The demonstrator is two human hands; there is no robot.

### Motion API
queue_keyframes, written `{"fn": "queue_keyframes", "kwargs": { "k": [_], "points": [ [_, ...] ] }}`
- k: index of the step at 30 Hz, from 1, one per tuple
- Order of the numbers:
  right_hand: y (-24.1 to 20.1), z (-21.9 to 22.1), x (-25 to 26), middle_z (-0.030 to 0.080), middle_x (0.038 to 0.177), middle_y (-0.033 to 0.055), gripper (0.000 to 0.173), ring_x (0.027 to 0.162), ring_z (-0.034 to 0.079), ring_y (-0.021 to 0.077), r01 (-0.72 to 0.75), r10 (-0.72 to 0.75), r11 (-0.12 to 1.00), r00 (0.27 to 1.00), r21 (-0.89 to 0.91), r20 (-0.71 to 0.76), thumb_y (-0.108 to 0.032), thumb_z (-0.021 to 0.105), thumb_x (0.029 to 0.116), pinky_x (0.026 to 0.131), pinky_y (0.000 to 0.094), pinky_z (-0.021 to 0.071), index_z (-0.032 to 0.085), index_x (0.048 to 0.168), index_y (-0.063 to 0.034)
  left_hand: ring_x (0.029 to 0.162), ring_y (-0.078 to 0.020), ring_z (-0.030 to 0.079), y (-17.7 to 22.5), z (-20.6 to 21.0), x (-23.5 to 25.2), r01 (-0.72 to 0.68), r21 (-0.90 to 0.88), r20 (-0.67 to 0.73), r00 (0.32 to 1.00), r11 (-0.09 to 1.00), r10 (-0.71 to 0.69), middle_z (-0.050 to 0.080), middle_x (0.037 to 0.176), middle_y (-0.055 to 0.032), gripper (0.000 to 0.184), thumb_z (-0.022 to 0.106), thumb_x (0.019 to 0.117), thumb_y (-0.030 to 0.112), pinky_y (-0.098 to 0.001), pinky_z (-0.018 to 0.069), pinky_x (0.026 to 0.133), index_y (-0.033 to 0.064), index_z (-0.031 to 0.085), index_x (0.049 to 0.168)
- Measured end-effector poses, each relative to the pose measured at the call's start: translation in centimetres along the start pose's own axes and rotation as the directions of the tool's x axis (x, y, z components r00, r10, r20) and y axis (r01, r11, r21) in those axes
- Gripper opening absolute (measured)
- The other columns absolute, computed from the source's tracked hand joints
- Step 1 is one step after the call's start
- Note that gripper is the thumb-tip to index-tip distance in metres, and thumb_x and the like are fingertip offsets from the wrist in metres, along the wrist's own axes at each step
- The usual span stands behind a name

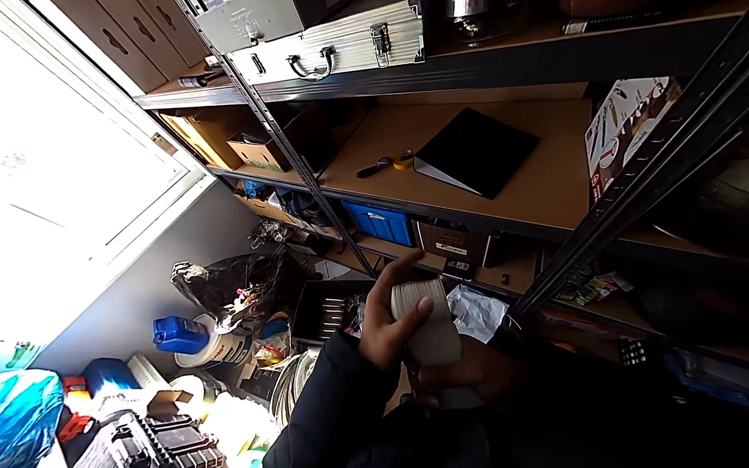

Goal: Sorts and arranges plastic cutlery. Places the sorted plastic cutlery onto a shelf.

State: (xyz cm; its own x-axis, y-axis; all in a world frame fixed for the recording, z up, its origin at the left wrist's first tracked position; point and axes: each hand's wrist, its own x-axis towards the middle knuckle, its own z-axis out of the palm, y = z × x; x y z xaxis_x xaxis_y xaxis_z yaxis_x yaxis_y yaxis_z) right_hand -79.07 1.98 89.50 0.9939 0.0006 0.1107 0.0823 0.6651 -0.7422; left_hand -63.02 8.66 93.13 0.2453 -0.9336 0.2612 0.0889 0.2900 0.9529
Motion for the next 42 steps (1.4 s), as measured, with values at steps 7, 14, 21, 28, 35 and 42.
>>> {"fn": "queue_keyframes", "kwargs": {
  "k": [7,14,21,28,35,42],
  "points": [
    [0.0,0.1,0.1,0.067,0.086,0.0019,0.009,0.075,0.068,0.0148,-0.031,0.035,0.998,0.996,-0.055,0.082,-0.012,0.066,0.0972,0.075,0.0363,0.0604,0.063,0.106,-0.0108,0.077,-0.0222,0.071,1.5,1.4,0.8,0.217,-0.302,0.011,0.974,0.928,-0.225,0.072,0.096,-0.014,0.104,0.029,0.081,0.095,-0.0416,0.061,0.073,0.0154,0.055,0.144],
    [0.2,0.0,0.1,0.068,0.085,0.0023,0.011,0.075,0.068,0.015,-0.075,0.078,0.996,0.996,-0.047,0.047,-0.011,0.068,0.096,0.075,0.0363,0.0606,0.064,0.106,-0.0107,0.072,-0.0234,0.069,0.3,1.0,0.7,0.148,-0.356,0.011,0.988,0.923,-0.154,0.069,0.086,-0.0138,0.093,0.042,0.0821,0.09,-0.0409,0.0596,0.07,0.016,0.048,0.138],
    [-0.1,0.8,0.4,0.075,0.085,-0.0004,0.026,0.074,0.072,0.0117,-0.065,0.042,0.992,0.978,-0.107,-0.205,0.003,0.076,0.0831,0.072,0.0311,0.0618,0.068,0.104,-0.0104,0.095,-0.0089,0.072,-1.0,0.4,-4.2,0.321,-0.074,0.0,0.947,0.944,-0.322,0.075,0.102,0.0002,0.053,0.083,0.0754,0.029,-0.0306,0.0594,0.087,0.0033,0.062,0.117],
    [3.1,-1.8,3.4,0.074,0.099,-0.0014,0.02,0.092,0.07,0.0083,-0.253,0.255,0.927,0.966,-0.277,-0.031,-0.014,0.069,0.095,0.087,0.0313,0.0596,0.068,0.114,-0.0075,0.126,-0.0297,0.063,-4.1,-3.1,-7.7,0.27,-0.164,0.076,0.962,0.949,-0.261,0.067,0.13,-0.0223,0.042,0.061,0.1,0.022,-0.0449,0.0475,0.112,-0.0112,0.063,0.126],
    [7.1,-4.8,6.9,0.072,0.117,-0.0043,0.051,0.108,0.068,0.0063,-0.51,0.511,0.859,0.859,-0.05,0.022,-0.016,0.074,0.0929,0.099,0.0306,0.0566,0.053,0.139,-0.0105,0.133,-0.028,0.058,-9.7,-6.3,-13.3,0.151,-0.445,-0.147,0.96,0.883,-0.239,0.062,0.139,-0.0211,0.04,0.06,0.103,0.024,-0.0435,0.0438,0.115,-0.0065,0.065,0.129],
    [11.3,-10.2,11.7,0.075,0.088,0.0069,0.037,0.082,0.073,0.0149,-0.584,0.594,0.628,0.786,-0.514,-0.168,-0.039,0.065,0.0992,0.079,0.0412,0.0615,0.073,0.1,-0.0029,0.131,-0.0387,0.059,-13.7,-12.5,-11.6,-0.007,-0.334,-0.334,0.936,0.943,-0.111,0.067,0.127,-0.028,0.029,0.057,0.1033,0.016,-0.0492,0.0447,0.115,-0.0091,0.068,0.11]
  ]
}}
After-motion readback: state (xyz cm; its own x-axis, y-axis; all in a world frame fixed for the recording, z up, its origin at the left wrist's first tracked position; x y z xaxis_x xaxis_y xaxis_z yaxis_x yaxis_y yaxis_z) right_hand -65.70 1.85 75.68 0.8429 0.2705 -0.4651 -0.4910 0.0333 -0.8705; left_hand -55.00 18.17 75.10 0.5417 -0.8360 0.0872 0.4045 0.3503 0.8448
